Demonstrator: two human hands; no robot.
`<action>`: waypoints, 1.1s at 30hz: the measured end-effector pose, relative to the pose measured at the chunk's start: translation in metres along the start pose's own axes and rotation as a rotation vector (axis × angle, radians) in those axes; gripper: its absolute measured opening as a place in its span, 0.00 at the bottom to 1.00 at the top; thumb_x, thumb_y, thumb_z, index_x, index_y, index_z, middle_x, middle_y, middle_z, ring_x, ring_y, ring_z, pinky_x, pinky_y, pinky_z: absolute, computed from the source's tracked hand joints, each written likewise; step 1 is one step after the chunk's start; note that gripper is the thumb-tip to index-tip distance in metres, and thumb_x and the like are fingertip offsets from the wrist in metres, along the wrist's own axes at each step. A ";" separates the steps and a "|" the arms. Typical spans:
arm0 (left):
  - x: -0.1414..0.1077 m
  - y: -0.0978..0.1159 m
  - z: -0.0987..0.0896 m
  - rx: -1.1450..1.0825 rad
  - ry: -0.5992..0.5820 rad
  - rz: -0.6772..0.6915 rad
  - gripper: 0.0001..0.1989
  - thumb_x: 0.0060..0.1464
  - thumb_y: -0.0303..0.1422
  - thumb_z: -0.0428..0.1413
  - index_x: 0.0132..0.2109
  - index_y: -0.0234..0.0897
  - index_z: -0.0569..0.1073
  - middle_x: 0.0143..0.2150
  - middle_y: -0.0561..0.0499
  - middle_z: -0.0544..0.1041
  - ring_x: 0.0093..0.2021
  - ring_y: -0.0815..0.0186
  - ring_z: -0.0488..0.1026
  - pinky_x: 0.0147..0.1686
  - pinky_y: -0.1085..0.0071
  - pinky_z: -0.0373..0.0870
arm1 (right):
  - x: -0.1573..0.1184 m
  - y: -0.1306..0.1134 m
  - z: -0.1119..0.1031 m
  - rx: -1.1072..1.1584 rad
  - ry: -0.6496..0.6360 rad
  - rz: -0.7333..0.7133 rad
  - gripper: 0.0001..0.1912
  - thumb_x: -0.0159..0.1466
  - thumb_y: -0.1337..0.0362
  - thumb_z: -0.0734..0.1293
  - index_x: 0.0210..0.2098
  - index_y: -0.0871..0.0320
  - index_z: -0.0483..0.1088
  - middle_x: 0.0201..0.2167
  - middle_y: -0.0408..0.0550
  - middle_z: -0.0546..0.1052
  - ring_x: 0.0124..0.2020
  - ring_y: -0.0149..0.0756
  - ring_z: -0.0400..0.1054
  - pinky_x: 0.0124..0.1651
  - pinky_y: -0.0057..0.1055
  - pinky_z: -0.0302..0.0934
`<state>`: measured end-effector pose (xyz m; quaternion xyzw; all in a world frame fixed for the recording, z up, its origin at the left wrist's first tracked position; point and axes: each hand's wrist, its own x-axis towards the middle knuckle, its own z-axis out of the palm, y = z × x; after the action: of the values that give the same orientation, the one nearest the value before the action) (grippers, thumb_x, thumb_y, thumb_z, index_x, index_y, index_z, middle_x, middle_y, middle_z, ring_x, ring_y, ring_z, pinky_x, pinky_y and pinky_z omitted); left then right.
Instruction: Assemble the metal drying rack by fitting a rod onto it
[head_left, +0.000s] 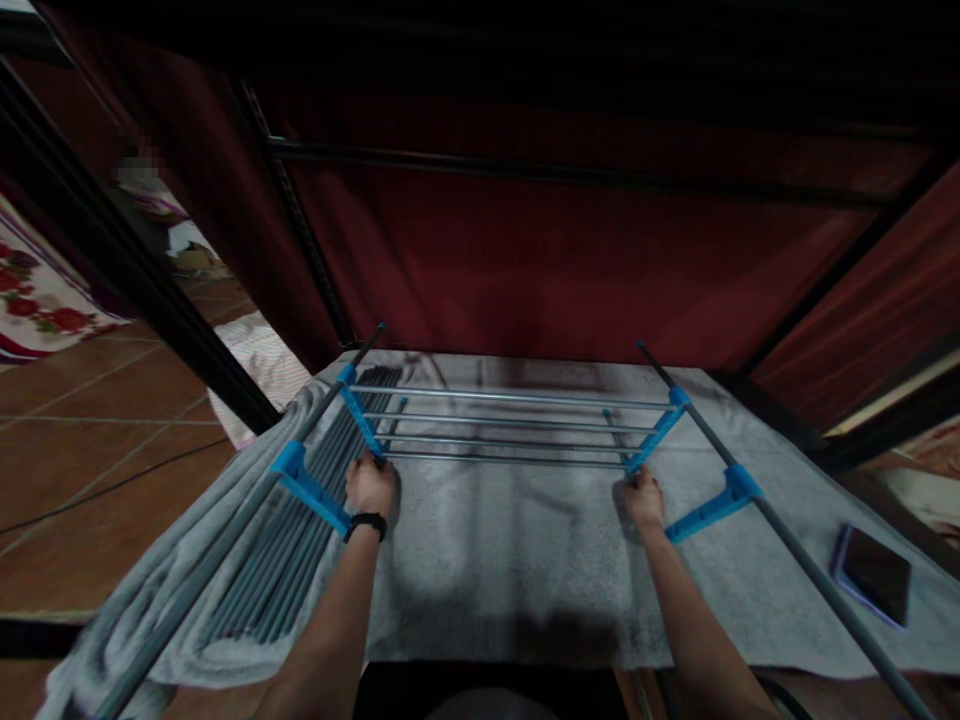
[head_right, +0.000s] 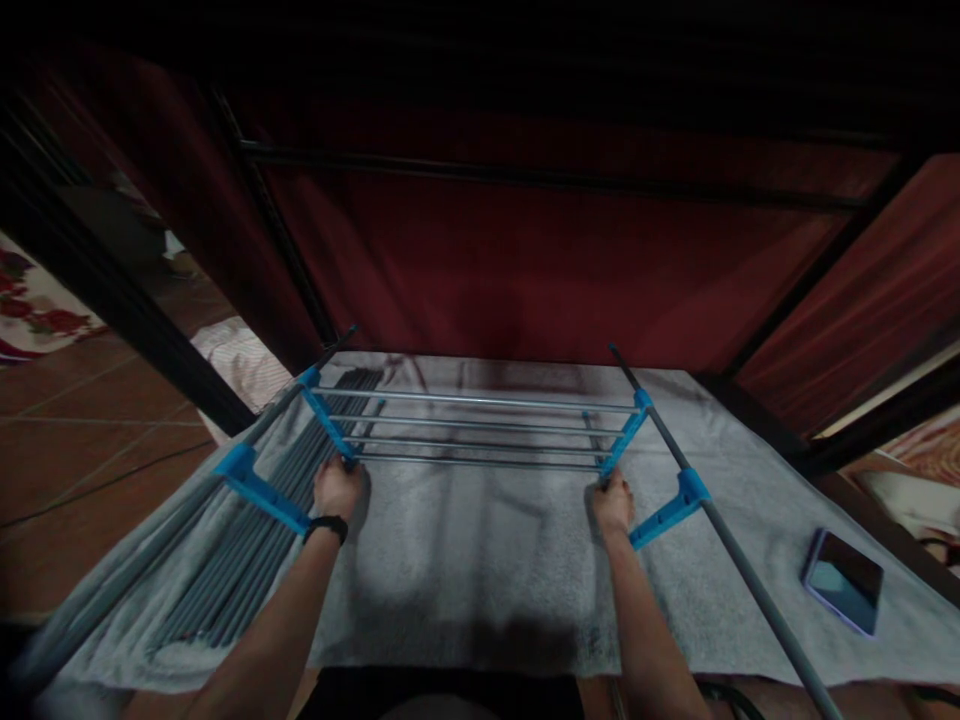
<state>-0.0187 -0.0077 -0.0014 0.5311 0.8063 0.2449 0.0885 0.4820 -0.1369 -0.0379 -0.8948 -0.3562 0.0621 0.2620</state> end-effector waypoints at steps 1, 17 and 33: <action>0.002 0.001 0.000 0.019 -0.001 0.003 0.20 0.60 0.36 0.53 0.56 0.32 0.72 0.52 0.33 0.75 0.58 0.45 0.70 0.53 0.56 0.68 | -0.001 -0.001 0.001 -0.020 0.006 0.019 0.29 0.61 0.64 0.60 0.61 0.56 0.65 0.44 0.54 0.75 0.47 0.46 0.73 0.48 0.38 0.65; 0.007 0.002 0.013 0.127 0.078 0.051 0.16 0.62 0.37 0.48 0.51 0.33 0.72 0.51 0.35 0.75 0.54 0.46 0.70 0.49 0.57 0.67 | 0.003 -0.001 0.009 -0.065 0.093 -0.007 0.19 0.65 0.64 0.56 0.52 0.60 0.68 0.42 0.53 0.72 0.40 0.42 0.69 0.45 0.36 0.60; 0.010 0.001 0.014 0.106 0.062 0.022 0.18 0.61 0.38 0.48 0.51 0.31 0.71 0.52 0.32 0.75 0.56 0.43 0.70 0.50 0.52 0.70 | 0.006 0.004 0.015 0.046 0.160 -0.108 0.23 0.60 0.68 0.57 0.53 0.64 0.68 0.46 0.57 0.74 0.45 0.43 0.68 0.52 0.37 0.61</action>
<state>-0.0167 0.0054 -0.0120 0.5360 0.8147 0.2190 0.0326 0.4841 -0.1293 -0.0518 -0.8702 -0.3802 -0.0157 0.3130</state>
